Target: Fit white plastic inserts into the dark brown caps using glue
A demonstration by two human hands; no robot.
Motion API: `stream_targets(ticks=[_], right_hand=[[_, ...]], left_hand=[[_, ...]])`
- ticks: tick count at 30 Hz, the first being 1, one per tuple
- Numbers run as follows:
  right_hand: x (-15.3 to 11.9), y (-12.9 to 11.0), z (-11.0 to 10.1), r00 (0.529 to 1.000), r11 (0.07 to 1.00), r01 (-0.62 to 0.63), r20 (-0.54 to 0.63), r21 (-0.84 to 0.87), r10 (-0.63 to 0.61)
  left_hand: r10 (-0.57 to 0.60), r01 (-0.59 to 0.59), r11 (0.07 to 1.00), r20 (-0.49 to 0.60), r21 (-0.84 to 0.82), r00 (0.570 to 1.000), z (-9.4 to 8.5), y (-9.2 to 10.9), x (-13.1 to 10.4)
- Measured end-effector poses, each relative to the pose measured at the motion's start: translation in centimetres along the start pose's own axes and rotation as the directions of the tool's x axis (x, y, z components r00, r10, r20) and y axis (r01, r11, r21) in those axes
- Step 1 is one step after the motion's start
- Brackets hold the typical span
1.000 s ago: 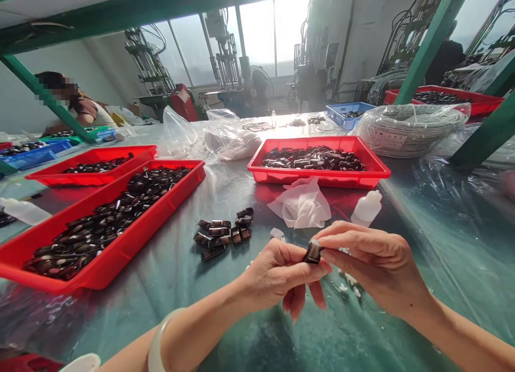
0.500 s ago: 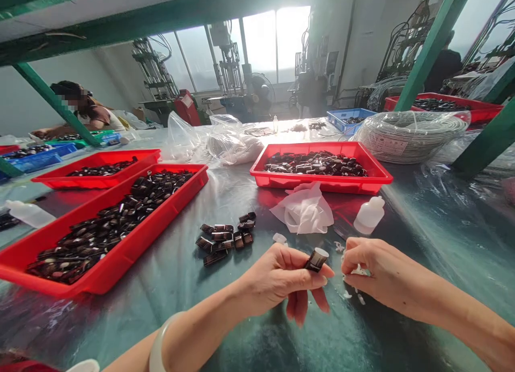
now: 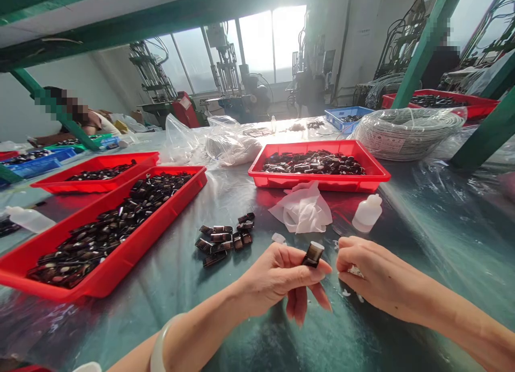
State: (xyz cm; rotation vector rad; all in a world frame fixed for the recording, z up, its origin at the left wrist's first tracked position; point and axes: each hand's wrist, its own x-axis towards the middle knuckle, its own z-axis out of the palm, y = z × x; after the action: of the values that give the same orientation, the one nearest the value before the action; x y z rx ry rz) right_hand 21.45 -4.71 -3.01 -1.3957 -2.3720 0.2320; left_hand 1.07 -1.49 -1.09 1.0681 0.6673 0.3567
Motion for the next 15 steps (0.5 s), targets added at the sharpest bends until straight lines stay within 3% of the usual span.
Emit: stream_targets(ticks=[5,9,11,15], right_hand=[[0.6,-0.6,-0.4,0.998,0.997,-0.055,-0.030,0.047,0.056],[1.2,-1.5,-1.3,0.978,0.953,-0.179,-0.057,0.242,0.199],[1.4,-1.8,-1.7,0.971,0.899,-0.139,-0.120,0.416,0.206],[1.2,-2.3,-2.0,0.952,0.737,0.084,-0.271,0.671,0.139]], left_hand=[[0.000,0.000,1.000,-0.010,0.001,1.000,0.1,0.1,0.0],[0.011,-0.010,1.000,-0.010,0.022,1.000,0.2,-0.1,0.0],[0.022,-0.022,0.999,-0.010,0.036,1.000,0.2,-0.3,0.0],[0.050,-0.050,0.996,0.001,0.075,0.999,0.2,-0.5,0.1]])
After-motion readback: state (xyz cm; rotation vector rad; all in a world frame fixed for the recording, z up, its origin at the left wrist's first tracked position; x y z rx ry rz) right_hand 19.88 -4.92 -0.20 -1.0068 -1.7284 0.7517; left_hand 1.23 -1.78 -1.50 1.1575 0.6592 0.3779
